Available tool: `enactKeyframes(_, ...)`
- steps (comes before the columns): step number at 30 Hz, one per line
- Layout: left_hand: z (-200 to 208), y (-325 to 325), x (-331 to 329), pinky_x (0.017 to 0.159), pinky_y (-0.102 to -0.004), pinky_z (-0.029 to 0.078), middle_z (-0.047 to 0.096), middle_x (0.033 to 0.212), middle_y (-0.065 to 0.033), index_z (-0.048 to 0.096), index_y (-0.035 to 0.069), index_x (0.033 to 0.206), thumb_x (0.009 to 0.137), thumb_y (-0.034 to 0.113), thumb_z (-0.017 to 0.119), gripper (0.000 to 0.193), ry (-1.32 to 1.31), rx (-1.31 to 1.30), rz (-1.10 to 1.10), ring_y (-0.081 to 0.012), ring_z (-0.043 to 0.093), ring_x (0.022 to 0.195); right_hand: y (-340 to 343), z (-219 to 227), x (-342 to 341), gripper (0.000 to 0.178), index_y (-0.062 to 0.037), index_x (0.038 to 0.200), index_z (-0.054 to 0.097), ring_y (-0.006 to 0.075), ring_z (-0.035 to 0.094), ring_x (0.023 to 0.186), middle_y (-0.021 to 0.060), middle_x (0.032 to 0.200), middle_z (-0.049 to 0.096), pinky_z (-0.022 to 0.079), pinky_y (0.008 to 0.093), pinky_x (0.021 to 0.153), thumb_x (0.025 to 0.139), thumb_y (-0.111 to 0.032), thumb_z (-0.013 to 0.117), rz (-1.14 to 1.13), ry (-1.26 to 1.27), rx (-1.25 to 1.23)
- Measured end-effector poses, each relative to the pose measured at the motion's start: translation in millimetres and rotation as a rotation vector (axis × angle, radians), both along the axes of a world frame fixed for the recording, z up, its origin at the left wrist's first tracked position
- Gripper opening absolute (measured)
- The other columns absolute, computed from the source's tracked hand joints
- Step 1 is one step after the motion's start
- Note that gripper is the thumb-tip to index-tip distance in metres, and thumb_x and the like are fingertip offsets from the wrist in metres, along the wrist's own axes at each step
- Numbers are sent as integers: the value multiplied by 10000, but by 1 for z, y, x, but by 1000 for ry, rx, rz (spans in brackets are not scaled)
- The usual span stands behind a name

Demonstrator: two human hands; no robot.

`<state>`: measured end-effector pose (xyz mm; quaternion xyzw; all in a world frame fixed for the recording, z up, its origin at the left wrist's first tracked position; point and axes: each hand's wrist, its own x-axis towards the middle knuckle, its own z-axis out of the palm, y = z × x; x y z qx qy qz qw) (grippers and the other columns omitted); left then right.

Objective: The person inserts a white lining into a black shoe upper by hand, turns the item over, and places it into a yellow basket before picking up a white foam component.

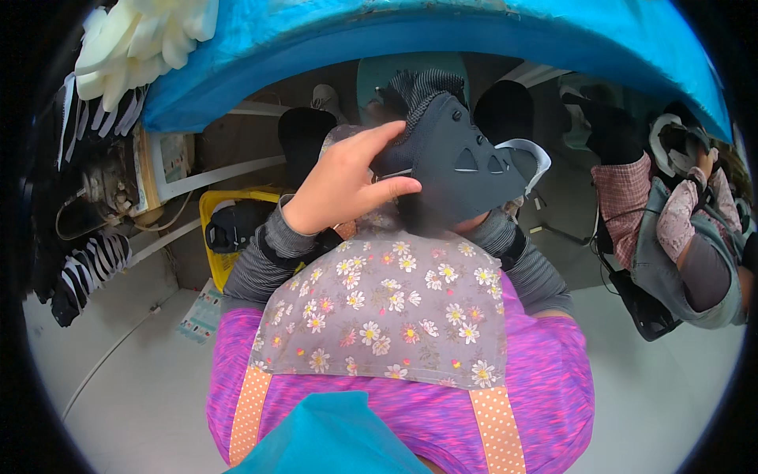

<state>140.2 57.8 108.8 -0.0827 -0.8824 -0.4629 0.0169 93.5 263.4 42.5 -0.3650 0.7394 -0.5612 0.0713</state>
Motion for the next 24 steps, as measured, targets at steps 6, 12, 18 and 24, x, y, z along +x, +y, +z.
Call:
enactKeyframes(6, -10, -7, -12, 865, -324, 486, 658, 1049, -173, 622, -50, 1143, 728, 330, 851, 607, -423, 213, -281, -256, 633, 935, 5, -1, 8, 482, -5, 1401, 442, 210, 508, 1215, 94, 1306, 540, 408, 349, 1024, 955, -138, 566, -13, 2, 2)
enactKeyframes(12, -28, -5, -5, 1004, -319, 390, 572, 1177, -129, 605, -42, 1186, 745, 285, 841, 597, -295, 345, -349, -234, 519, 1155, 16, 6, 14, 478, -4, 1402, 440, 208, 506, 1217, 94, 1305, 539, 406, 349, 1026, 959, -134, 561, -43, 1, 7)
enactKeyframes(18, -35, -8, -1, 1043, -340, 382, 560, 1241, -150, 581, -50, 1240, 753, 274, 838, 639, -304, 418, -376, -265, 513, 1195, 13, 4, 15, 474, -2, 1404, 437, 207, 504, 1219, 94, 1304, 539, 404, 349, 1028, 963, -131, 555, -65, 15, 16)
enactKeyframes(24, -19, -8, -15, 993, -357, 443, 595, 1205, -190, 542, -77, 1263, 766, 262, 832, 667, -314, 346, -548, -290, 566, 1149, 5, 4, 13, 470, -1, 1405, 435, 205, 501, 1220, 94, 1303, 538, 402, 348, 1030, 968, -128, 549, -67, 39, 14)
